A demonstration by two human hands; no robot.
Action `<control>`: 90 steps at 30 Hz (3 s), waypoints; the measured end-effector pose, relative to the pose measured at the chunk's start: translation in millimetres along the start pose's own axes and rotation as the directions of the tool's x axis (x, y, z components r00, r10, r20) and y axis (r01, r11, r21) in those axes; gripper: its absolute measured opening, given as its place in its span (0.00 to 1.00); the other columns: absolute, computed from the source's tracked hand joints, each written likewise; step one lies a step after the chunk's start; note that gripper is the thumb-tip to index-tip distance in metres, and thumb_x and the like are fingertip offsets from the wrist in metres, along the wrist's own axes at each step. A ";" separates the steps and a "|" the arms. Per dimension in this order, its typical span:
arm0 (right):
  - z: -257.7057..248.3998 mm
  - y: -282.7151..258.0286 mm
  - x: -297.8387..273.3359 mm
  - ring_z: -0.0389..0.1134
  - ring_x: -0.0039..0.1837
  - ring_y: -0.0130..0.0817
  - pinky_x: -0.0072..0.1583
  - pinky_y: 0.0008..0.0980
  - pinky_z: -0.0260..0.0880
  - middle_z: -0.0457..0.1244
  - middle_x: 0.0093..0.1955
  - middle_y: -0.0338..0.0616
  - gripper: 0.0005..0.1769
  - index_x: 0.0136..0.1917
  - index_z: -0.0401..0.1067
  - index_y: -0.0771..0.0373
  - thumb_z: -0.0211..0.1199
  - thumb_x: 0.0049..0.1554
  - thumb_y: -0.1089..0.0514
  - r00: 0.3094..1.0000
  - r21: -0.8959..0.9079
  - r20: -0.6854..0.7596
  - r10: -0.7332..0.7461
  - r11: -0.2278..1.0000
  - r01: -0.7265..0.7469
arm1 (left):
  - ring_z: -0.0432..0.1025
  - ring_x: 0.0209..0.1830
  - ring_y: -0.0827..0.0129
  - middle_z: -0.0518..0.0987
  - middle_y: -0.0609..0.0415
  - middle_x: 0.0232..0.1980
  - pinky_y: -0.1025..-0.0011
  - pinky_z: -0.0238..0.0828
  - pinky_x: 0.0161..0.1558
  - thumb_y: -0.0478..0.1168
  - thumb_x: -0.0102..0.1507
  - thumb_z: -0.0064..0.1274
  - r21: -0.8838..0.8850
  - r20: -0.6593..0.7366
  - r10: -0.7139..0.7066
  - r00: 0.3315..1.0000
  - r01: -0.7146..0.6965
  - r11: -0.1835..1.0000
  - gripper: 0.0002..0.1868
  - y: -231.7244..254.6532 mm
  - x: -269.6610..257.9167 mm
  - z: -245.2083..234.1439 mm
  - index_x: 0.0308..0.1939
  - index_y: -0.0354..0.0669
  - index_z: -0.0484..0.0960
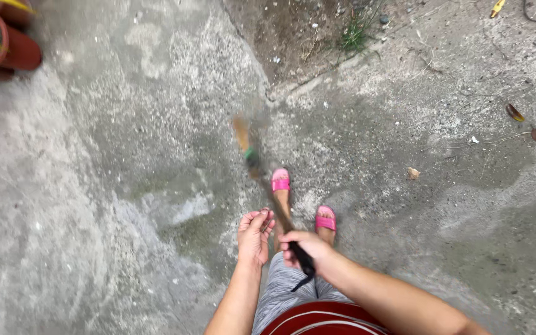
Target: The person sweeps a concrete outdoor area using a broom, moving leaves and debris across the ground.
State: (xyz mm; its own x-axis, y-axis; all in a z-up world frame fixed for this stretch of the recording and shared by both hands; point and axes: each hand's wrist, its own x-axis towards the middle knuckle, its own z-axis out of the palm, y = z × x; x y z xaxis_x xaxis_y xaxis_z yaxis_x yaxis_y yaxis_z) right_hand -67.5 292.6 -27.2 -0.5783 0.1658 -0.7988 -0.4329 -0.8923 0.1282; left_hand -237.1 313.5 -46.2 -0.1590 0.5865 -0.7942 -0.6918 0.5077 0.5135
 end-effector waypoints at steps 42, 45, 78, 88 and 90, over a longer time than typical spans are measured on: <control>-42.1 -357.4 36.9 0.56 0.25 0.17 0.27 0.22 0.54 0.57 0.28 0.31 0.05 0.45 0.67 0.76 0.57 0.55 0.70 0.942 0.462 0.030 -0.335 0.840 0.284 | 0.79 0.47 0.64 0.83 0.51 0.52 0.65 0.76 0.45 0.38 0.66 0.52 0.394 0.050 -0.207 0.977 0.171 0.903 0.10 139.4 164.7 159.3 0.50 0.44 0.76; -93.8 -422.5 -15.2 0.55 0.26 0.20 0.27 0.22 0.55 0.56 0.29 0.32 0.04 0.48 0.67 0.73 0.57 0.59 0.69 0.792 0.553 -0.063 -0.607 0.639 0.534 | 0.78 0.46 0.64 0.83 0.50 0.52 0.65 0.75 0.45 0.37 0.65 0.53 0.369 0.029 -0.189 0.981 0.165 0.915 0.09 125.8 164.1 166.8 0.50 0.44 0.76; -196.2 -428.6 -131.1 0.55 0.27 0.27 0.29 0.30 0.59 0.55 0.28 0.34 0.06 0.46 0.58 0.58 0.54 0.61 0.64 0.617 -0.002 -0.645 -0.451 0.808 0.589 | 0.78 0.46 0.64 0.83 0.51 0.54 0.65 0.75 0.46 0.38 0.66 0.50 0.565 -0.015 -0.327 0.945 0.278 0.777 0.11 65.1 174.4 293.9 0.53 0.44 0.77; -105.4 -301.1 -105.6 0.55 0.24 0.25 0.26 0.28 0.54 0.54 0.25 0.32 0.06 0.47 0.68 0.58 0.60 0.55 0.62 0.926 0.398 -0.081 -0.368 0.840 0.368 | 0.78 0.47 0.63 0.82 0.49 0.54 0.63 0.76 0.48 0.38 0.66 0.50 0.561 0.075 -0.354 0.932 0.254 0.788 0.09 53.5 181.1 315.3 0.50 0.42 0.77; -108.6 -292.7 -85.9 0.55 0.23 0.25 0.26 0.28 0.53 0.54 0.25 0.32 0.03 0.45 0.69 0.58 0.60 0.55 0.61 0.956 0.460 0.038 -0.291 0.855 0.241 | 0.78 0.47 0.63 0.83 0.49 0.54 0.63 0.75 0.48 0.38 0.67 0.50 0.578 0.085 -0.355 0.931 0.244 0.779 0.09 55.7 182.6 313.7 0.49 0.42 0.78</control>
State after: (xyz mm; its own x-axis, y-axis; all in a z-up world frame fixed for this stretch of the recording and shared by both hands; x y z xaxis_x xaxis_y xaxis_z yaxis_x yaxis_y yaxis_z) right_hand 183.9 493.9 -60.0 -0.4535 0.4338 -0.7786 -0.8275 -0.5295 0.1869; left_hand -83.7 646.8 -60.6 0.1573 0.4198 -0.8939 -0.1699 0.9031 0.3943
